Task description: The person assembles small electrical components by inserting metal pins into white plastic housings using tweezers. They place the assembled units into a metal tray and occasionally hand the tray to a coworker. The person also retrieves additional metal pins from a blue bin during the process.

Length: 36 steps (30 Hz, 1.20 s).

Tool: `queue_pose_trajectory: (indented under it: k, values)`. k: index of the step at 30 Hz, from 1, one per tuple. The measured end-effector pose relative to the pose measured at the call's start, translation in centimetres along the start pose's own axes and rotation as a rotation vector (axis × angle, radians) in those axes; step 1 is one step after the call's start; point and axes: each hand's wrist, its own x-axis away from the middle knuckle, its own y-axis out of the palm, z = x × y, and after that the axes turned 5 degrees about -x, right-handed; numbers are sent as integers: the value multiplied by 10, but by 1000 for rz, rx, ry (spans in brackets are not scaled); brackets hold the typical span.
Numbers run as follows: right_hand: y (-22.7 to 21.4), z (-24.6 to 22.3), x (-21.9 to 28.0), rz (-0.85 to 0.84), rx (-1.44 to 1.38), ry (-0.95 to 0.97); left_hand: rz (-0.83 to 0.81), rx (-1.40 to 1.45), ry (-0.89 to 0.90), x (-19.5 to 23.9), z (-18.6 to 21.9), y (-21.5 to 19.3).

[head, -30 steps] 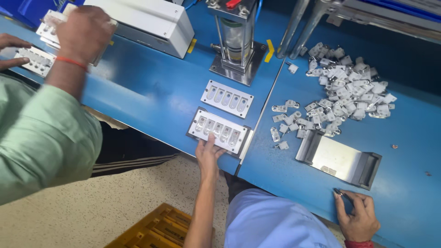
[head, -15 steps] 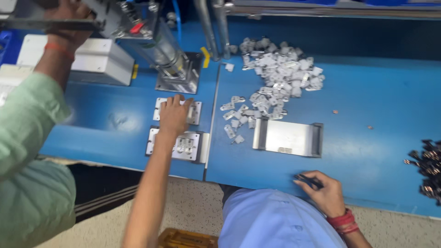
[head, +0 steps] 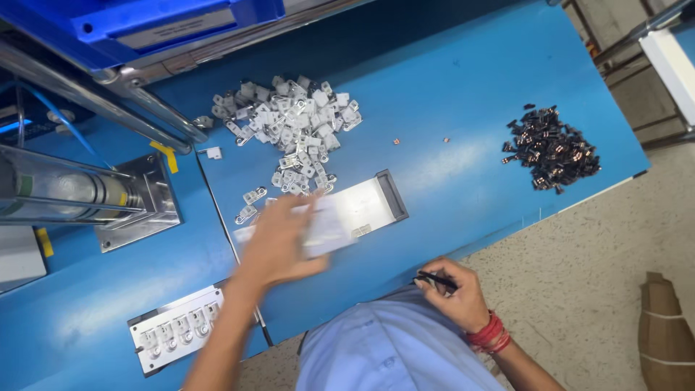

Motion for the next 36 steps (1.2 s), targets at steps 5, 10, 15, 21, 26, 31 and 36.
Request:
queue_pose_trajectory:
  k: [5, 10, 15, 21, 26, 31, 36]
  values:
    - [-1, -19, -9, 13, 50, -35, -160, 103, 6, -82, 57, 51]
    - [-20, -18, -8, 100, 49, -105, -184, 120, -36, -87, 48, 57]
    - [-39, -4, -7, 54, 70, 13, -302, 19, -100, -82, 52, 53]
    - [-56, -4, -40, -138, 120, -48, -266, 58, -127, -81, 41, 51]
    - [-48, -23, -75, -244, 157, -170, 137, -48, -53, -53, 42, 67]
    - [-33, -32, -77, -284, 258, -80, 599, 52, -755, 37, 60, 73]
    - [-6, -32, -60, -427, 240, -46, 425, 74, -774, 84, 49, 87]
